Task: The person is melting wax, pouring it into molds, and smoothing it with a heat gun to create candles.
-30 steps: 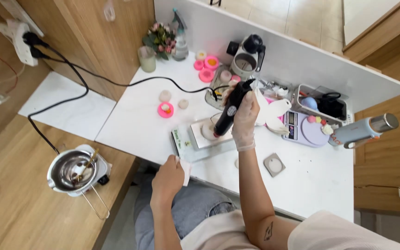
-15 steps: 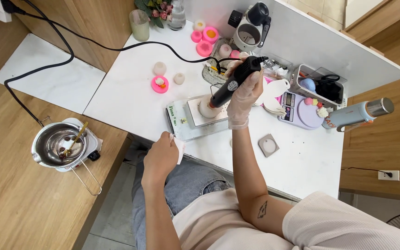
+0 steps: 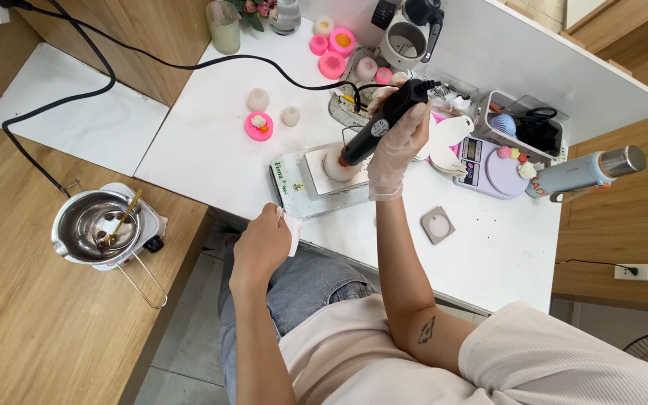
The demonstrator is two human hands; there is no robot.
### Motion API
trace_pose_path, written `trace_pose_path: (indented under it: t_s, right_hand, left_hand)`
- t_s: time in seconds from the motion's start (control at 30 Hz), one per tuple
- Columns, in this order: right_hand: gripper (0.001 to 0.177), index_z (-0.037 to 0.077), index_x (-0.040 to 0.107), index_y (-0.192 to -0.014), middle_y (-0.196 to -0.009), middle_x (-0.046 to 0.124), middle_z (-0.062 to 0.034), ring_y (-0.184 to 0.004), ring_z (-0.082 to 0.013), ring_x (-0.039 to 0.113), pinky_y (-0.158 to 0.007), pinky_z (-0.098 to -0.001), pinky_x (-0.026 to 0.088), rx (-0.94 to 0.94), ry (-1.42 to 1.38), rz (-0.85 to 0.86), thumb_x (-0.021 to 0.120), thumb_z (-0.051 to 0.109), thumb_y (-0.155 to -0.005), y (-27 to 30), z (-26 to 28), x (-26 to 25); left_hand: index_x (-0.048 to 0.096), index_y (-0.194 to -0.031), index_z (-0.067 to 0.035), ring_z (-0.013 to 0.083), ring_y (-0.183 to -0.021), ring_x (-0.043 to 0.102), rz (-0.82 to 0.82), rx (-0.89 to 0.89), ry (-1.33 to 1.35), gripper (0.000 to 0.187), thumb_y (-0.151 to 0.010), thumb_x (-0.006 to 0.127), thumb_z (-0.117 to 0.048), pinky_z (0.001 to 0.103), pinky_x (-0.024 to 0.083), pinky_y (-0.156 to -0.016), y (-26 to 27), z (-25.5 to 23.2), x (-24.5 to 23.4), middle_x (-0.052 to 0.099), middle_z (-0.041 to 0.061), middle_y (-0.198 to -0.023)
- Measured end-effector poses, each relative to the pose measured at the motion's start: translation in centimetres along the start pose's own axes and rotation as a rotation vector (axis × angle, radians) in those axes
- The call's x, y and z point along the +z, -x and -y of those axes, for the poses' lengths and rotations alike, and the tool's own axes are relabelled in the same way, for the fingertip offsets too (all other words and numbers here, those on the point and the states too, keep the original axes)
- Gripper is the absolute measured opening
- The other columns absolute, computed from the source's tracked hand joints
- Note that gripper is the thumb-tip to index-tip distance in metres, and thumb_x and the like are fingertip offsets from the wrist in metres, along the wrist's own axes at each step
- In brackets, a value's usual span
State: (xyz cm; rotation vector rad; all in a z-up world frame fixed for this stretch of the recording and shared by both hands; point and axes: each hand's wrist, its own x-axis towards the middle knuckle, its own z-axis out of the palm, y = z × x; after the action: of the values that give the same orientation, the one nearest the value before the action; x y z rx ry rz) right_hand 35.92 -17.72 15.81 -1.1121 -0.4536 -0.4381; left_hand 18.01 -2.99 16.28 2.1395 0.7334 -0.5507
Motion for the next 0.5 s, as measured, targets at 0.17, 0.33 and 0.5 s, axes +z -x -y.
trace_pose_path:
  t_s: [0.17, 0.33, 0.5]
  right_hand:
    - [0.066, -0.002, 0.055, -0.123, -0.096, 0.063, -0.0122, -0.083, -0.0177, 0.059, -0.075, -0.0308, 0.049, -0.009, 0.033, 0.009, 0.051, 0.062, -0.106, 0.12, -0.12, 0.02]
    - [0.066, -0.002, 0.054, -0.124, -0.098, 0.062, -0.0126, -0.086, -0.0197, 0.059, -0.078, -0.0324, 0.05, -0.022, -0.003, 0.002, 0.051, 0.061, -0.106, 0.17, -0.05, 0.02]
    - [0.068, -0.001, 0.054, -0.123, -0.094, 0.062, -0.0122, -0.081, -0.0187, 0.058, -0.074, -0.0307, 0.048, -0.028, 0.061, 0.016, 0.05, 0.064, -0.106, -0.05, 0.15, -0.14]
  left_hand:
    - [0.057, -0.128, -0.008, 0.0369, -0.102, 0.071, -0.005, 0.001, -0.001, 0.037, -0.105, 0.034, -0.028, 0.051, 0.054, -0.088, -0.24, 0.07, -0.04, 0.072, 0.019, -0.112]
    - [0.057, -0.127, -0.008, 0.0373, -0.102, 0.071, -0.011, 0.006, 0.0, 0.037, -0.105, 0.034, -0.028, 0.051, 0.053, -0.089, -0.53, 0.51, 0.36, 0.072, 0.019, -0.112]
    - [0.058, -0.125, -0.009, 0.0384, -0.103, 0.07, -0.011, 0.02, 0.002, 0.037, -0.106, 0.033, -0.03, 0.052, 0.053, -0.089, -0.38, 0.15, 0.23, 0.072, 0.019, -0.112]
